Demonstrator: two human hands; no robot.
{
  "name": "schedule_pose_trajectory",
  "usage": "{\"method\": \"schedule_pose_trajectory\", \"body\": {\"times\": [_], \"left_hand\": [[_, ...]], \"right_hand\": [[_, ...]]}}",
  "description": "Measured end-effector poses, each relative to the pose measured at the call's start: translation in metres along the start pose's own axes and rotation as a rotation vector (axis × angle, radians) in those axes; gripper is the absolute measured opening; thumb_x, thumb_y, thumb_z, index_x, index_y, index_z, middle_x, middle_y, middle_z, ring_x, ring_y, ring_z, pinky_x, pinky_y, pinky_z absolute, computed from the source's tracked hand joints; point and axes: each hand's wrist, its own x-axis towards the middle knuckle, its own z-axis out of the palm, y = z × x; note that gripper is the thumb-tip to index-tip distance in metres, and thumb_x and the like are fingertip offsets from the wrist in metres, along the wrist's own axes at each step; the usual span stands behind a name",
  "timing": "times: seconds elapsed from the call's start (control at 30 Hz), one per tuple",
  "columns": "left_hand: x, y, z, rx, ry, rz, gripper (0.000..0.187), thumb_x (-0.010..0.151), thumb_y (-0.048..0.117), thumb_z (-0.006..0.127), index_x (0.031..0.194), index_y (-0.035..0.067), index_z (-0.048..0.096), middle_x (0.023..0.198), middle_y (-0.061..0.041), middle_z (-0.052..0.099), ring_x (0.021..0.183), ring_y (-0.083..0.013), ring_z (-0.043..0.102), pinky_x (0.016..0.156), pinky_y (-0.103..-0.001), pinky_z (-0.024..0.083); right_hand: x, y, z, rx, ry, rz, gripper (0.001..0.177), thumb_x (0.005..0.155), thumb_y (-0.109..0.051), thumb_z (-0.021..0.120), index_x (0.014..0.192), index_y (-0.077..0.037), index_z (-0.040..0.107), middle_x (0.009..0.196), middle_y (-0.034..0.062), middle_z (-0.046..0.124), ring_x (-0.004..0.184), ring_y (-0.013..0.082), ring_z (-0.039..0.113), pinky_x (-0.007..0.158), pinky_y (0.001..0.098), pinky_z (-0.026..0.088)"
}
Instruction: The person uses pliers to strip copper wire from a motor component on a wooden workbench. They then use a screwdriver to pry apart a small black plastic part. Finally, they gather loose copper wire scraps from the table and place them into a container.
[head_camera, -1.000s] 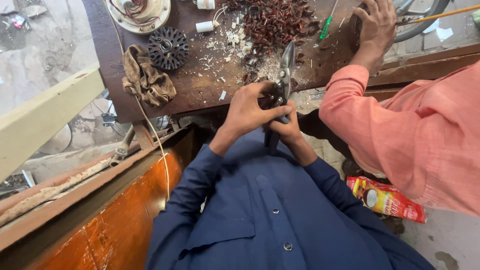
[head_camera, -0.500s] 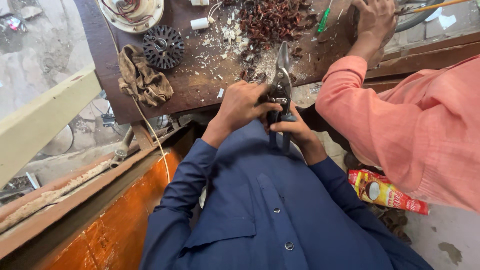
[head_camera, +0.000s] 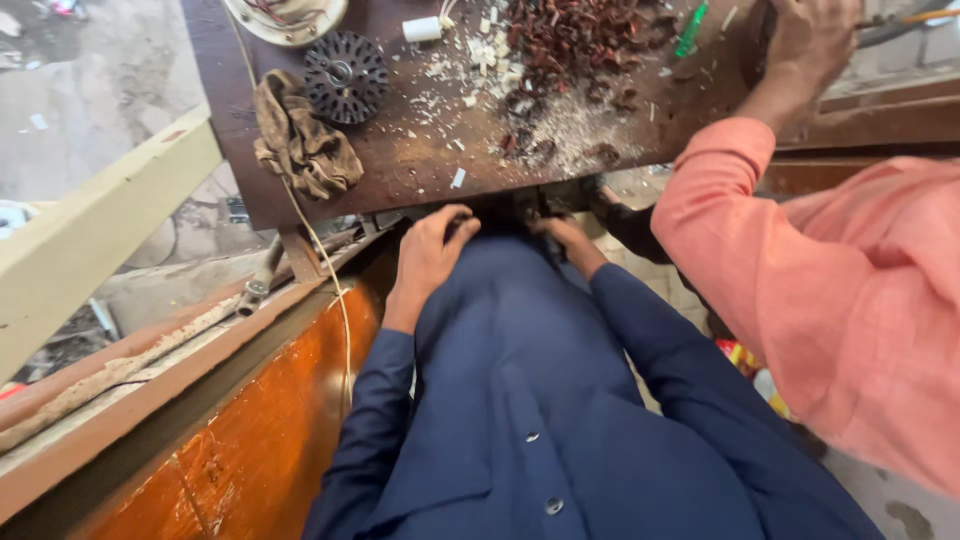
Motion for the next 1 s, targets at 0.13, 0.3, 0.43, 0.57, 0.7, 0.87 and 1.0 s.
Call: {"method": "schedule_pose_trajectory", "body": {"times": [0.13,0.3,0.43,0.57,0.7,0.87,1.0], "left_hand": [[-0.019,-0.006,0.0,0.02,0.05,0.022,0.032,0.096,0.034,0.071,0.111,0.006,0.072,0.098,-0.014,0.075,0.09,-0.0306,0.074,0.077,-0.037,0.056],[-0.017,-0.008,0.012,-0.044,0.099,-0.173,0.028,0.097,0.032,0.07,0.112,0.008,0.072,0.093,-0.011,0.076,0.081,-0.0231,0.075,0.073,-0.032,0.057],[-0.002,-0.009,0.028,-0.005,0.145,-0.168,0.026,0.096,0.031,0.071,0.109,0.008,0.073,0.094,-0.011,0.077,0.081,-0.023,0.075,0.073,-0.032,0.056],[0.049,-0.018,0.032,0.158,0.313,0.061,0.024,0.096,0.028,0.074,0.107,0.007,0.075,0.099,-0.013,0.077,0.085,-0.0286,0.073,0.075,-0.035,0.055],[0.113,-0.04,0.024,-0.042,0.421,0.047,0.037,0.102,0.037,0.065,0.088,0.002,0.065,0.077,-0.01,0.062,0.065,-0.02,0.058,0.059,-0.039,0.044],[0.125,-0.072,0.026,-0.183,0.533,-0.031,0.062,0.113,0.042,0.051,0.069,0.0,0.04,0.062,-0.008,0.034,0.06,-0.0192,0.029,0.063,-0.044,0.017],[0.067,-0.099,0.037,-0.145,0.498,0.053,0.043,0.109,0.037,0.056,0.086,0.0,0.052,0.072,-0.008,0.043,0.067,-0.0167,0.042,0.061,-0.036,0.035]], "right_hand": [[0.032,-0.025,0.043,0.525,-0.204,-0.004,0.032,0.09,-0.022,0.062,0.114,-0.003,0.071,0.098,0.0104,0.075,0.084,0.024,0.068,0.072,0.0385,0.054],[0.007,-0.009,0.024,0.012,-0.114,-0.338,0.041,0.093,-0.021,0.074,0.128,0.0,0.068,0.116,0.0088,0.074,0.097,0.0159,0.068,0.084,0.0298,0.053],[-0.029,0.004,-0.021,0.009,-0.315,-0.411,0.043,0.094,-0.019,0.071,0.132,-0.001,0.062,0.117,0.008,0.072,0.101,0.0158,0.067,0.082,0.0308,0.055],[-0.07,-0.01,-0.057,0.06,-0.362,-0.546,0.039,0.095,-0.011,0.071,0.132,0.0,0.062,0.117,0.0079,0.072,0.104,0.0149,0.069,0.091,0.0297,0.058],[-0.104,-0.042,-0.067,-0.123,-0.223,-0.713,0.036,0.094,-0.01,0.073,0.128,0.0,0.066,0.114,0.008,0.076,0.104,0.0141,0.073,0.091,0.0293,0.059],[-0.12,-0.124,-0.041,0.042,-0.296,-0.814,0.035,0.097,-0.01,0.071,0.129,0.0,0.063,0.116,0.0087,0.072,0.108,0.0136,0.068,0.094,0.0301,0.055],[-0.123,-0.202,-0.021,-0.11,-0.062,-0.914,0.031,0.097,-0.012,0.07,0.126,-0.003,0.065,0.112,0.006,0.074,0.101,0.0139,0.069,0.084,0.03,0.056]]}}
